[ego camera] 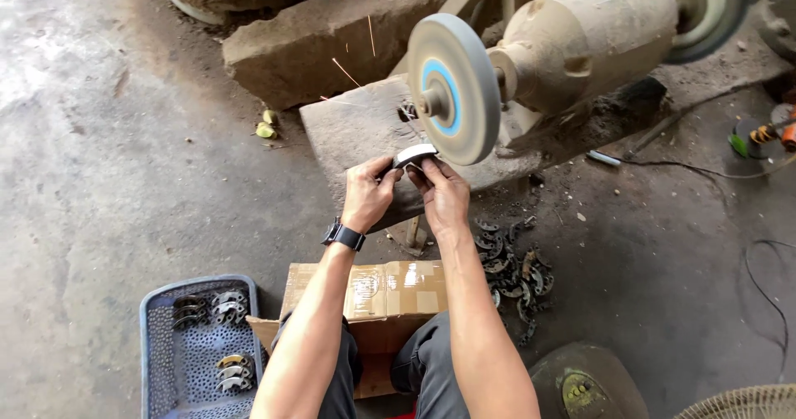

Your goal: The person grinds small metal parts against a rotating grinding wheel, generating sparks. They repeatedly pick up parts from a pile on the floor, grind them, and place the finished pieces into a blue basket.

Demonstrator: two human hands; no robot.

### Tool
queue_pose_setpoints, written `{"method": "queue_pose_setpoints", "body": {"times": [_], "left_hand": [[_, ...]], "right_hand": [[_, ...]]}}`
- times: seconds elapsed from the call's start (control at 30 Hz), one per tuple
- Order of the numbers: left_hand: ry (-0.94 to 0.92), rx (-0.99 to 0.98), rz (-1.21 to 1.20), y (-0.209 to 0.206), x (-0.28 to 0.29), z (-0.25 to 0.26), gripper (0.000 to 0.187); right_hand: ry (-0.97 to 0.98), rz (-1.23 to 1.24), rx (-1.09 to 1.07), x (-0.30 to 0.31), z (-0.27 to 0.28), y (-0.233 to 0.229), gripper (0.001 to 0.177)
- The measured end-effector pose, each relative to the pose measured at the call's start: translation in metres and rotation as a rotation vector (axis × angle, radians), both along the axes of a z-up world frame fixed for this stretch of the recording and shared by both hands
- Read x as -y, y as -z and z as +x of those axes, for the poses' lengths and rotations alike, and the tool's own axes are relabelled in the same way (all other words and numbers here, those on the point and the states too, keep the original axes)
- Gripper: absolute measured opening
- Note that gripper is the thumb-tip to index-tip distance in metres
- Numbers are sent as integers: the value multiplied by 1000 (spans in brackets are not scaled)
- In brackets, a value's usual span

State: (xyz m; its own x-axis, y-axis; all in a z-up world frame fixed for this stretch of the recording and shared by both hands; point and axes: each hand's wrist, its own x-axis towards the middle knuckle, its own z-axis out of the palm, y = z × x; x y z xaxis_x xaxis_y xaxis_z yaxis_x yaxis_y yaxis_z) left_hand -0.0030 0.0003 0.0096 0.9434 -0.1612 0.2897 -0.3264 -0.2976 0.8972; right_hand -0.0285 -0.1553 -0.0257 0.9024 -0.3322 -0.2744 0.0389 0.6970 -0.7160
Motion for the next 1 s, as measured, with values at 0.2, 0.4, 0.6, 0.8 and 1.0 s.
{"method": "queue_pose_setpoints", "body": {"times": [0.2,0.4,0.6,0.8,1.0], "left_hand": [[35,50,32,2,-8,-3,26],[86,48,-37,-2,19,-9,24],[162,-41,-175,24,50,0,26],[247,-491,-313,-1,62,0,28],[214,-436,-300,-2,61,-3,27]], "right_hand": [[-52,53,-37,3,-13,4,21],[-43,127,-21,29,-24,3,24],[51,126,-77,45,-36,-3,26],[132,6,-120,46,-44,-23,28],[170,-15,-75,41,-39,-21,29]]}}
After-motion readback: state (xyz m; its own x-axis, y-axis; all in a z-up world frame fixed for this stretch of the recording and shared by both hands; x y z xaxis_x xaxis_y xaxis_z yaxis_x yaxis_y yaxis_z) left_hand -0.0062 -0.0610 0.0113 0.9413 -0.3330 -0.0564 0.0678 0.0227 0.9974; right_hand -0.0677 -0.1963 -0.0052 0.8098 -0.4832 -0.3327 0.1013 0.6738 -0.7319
